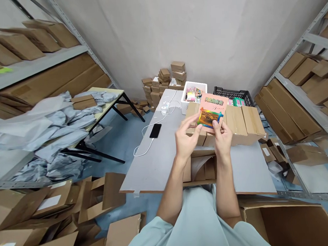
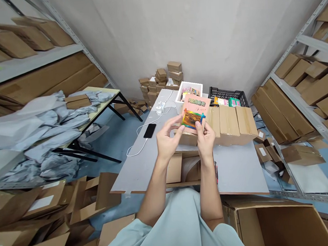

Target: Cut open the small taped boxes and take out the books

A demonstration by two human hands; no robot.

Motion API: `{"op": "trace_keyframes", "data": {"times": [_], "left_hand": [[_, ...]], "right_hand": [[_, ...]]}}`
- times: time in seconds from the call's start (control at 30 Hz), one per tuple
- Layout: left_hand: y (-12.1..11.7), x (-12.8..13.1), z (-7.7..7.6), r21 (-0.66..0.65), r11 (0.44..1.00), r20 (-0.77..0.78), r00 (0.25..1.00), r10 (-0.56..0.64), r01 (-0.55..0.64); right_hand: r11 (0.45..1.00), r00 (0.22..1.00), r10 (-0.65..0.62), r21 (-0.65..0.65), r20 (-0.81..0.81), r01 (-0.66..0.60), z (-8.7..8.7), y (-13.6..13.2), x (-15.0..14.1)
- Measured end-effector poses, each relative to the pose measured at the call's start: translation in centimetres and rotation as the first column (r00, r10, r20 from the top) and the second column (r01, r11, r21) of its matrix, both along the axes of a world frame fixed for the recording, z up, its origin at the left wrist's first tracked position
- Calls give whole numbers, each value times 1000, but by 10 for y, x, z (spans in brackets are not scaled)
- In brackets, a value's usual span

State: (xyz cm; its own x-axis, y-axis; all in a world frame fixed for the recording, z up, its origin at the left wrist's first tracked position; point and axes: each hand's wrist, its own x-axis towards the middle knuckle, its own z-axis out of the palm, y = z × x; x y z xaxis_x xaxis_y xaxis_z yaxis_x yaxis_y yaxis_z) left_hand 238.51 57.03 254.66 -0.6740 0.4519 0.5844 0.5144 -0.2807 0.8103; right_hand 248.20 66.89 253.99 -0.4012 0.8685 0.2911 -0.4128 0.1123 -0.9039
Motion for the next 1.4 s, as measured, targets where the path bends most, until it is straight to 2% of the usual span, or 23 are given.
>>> {"op": "trace_keyframes", "data": {"times": [0.03,0.07,0.17,0.23,0.37,0.4,0.47,0.53,0.57,0.6,0.7,0.77,0.8,0.9,0.97,1.03,1.13,1.17,1.23,1.3,1.4], "left_hand": [[0,-4,-2,11,999,46,998,53,-53],[0,-8,-3,6,999,101,994,48,-49],[1,-12,-4,13,983,317,932,-175,181],[2,-10,-4,66,966,425,869,-254,250],[4,-6,-4,98,982,470,862,-188,160],[4,-7,-5,94,987,462,872,-161,132],[5,-8,-6,85,995,423,902,-88,57],[5,-10,-7,81,996,363,932,17,-49],[6,-10,-7,83,991,333,940,70,-103],[7,-10,-7,88,985,310,944,116,-150],[9,-6,-4,101,977,282,947,154,-189],[10,-3,-2,96,988,269,959,87,-117],[9,-2,-1,81,995,249,968,27,-49],[1,-2,3,-24,976,140,967,-213,218],[-7,-7,5,-92,944,80,947,-312,318],[-14,-12,6,-80,964,69,966,-250,255],[-17,-20,5,-9,998,123,990,-64,66],[-16,-22,4,-3,998,157,986,-56,57],[-14,-23,0,-1,993,244,963,-111,115],[-11,-22,-5,15,987,319,935,-157,161],[-10,-22,-9,35,988,333,931,-152,149]], "right_hand": [[999,999,35,5,-4,-35,-1,1,1],[998,998,65,17,-1,-65,-1,1,1],[992,993,117,49,19,-117,-1,-1,1],[990,991,132,48,18,-133,-1,-1,-1],[991,990,135,13,29,-135,-6,1,-10],[995,994,100,14,41,-101,-7,1,-12],[996,996,-70,68,62,66,-9,-1,-16],[941,956,-290,195,51,275,-8,-3,-16],[908,936,-350,261,39,328,-7,-5,-16],[892,936,-352,314,33,324,-6,-8,-15],[929,988,-143,352,62,112,-2,-15,-15],[950,998,-23,313,62,3,0,-20,-17],[958,999,-4,287,51,-11,0,-22,-19],[982,996,-84,175,28,78,-1,-22,-22],[980,983,-181,92,19,178,-3,-17,-20],[979,980,-201,37,6,201,-5,-11,-16],[997,997,-77,7,-6,78,-7,-4,-10],[1000,1000,-30,5,-7,30,-8,-4,-8],[999,1000,29,18,5,-29,-9,-5,-8],[998,998,50,38,30,-51,-12,-7,-9],[996,998,45,81,42,-48,-16,-6,-10]]}}
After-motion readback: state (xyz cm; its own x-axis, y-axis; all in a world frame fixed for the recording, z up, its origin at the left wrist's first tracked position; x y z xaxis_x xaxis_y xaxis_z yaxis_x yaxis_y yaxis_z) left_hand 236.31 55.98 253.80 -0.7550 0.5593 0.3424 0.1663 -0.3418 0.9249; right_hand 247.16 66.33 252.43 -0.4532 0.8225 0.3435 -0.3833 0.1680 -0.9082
